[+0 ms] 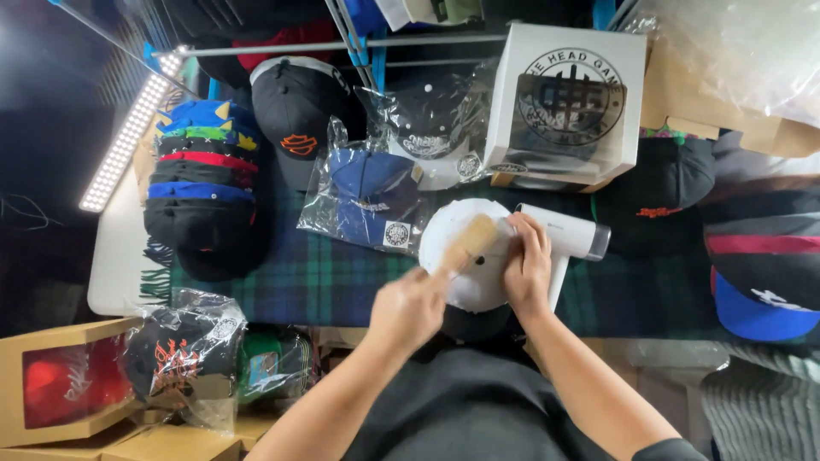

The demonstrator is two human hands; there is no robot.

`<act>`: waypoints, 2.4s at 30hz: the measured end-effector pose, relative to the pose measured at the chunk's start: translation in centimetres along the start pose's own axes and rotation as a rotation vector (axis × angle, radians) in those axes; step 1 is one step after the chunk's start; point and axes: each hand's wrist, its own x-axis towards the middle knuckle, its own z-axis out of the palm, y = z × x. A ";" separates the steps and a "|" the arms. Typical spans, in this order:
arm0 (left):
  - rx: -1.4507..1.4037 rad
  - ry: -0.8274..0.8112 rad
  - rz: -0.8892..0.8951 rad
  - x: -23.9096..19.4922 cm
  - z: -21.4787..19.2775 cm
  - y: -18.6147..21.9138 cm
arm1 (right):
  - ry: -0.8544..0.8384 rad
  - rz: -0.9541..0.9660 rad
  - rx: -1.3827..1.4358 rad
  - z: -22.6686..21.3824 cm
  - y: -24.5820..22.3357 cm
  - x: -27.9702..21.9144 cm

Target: The person cleans a white baseball cap by brushing it with a wooden brush and drying it with a hairdryer. They repeatedly brush the cap's surface and blow hot air onto it, then place the cap inside a brown cap-forming device.

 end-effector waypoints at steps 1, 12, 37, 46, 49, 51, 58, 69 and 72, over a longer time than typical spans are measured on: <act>-0.143 -0.060 0.043 -1.0 -1.4 1.0 | 0.014 -0.013 0.012 0.1 0.4 -0.3; -0.012 0.037 0.006 -1.4 0.3 0.5 | 0.080 -0.156 -0.004 0.2 0.0 -0.1; -0.676 -0.402 -0.942 -6.5 2.9 -0.1 | 0.026 -0.119 -0.028 -0.1 0.4 -0.1; -0.806 -0.273 -0.966 -6.3 3.8 0.4 | 0.032 -0.109 -0.034 -0.1 0.2 -0.2; -0.675 -0.484 -1.010 -8.1 11.5 -6.8 | 0.032 -0.121 -0.009 0.0 0.1 0.0; -0.760 -0.379 -0.978 -3.6 3.7 -3.6 | 0.039 -0.116 -0.007 0.2 0.2 0.0; -0.617 -0.564 -0.946 -5.5 6.6 -6.9 | 0.038 -0.073 -0.021 0.3 1.2 -0.9; -0.306 -0.813 -0.160 10.4 -1.2 -2.8 | 0.013 -0.002 0.023 -0.6 -1.8 -0.1; -0.377 -0.744 -0.218 11.8 5.7 -7.0 | 0.040 -0.040 -0.009 0.1 -0.9 0.0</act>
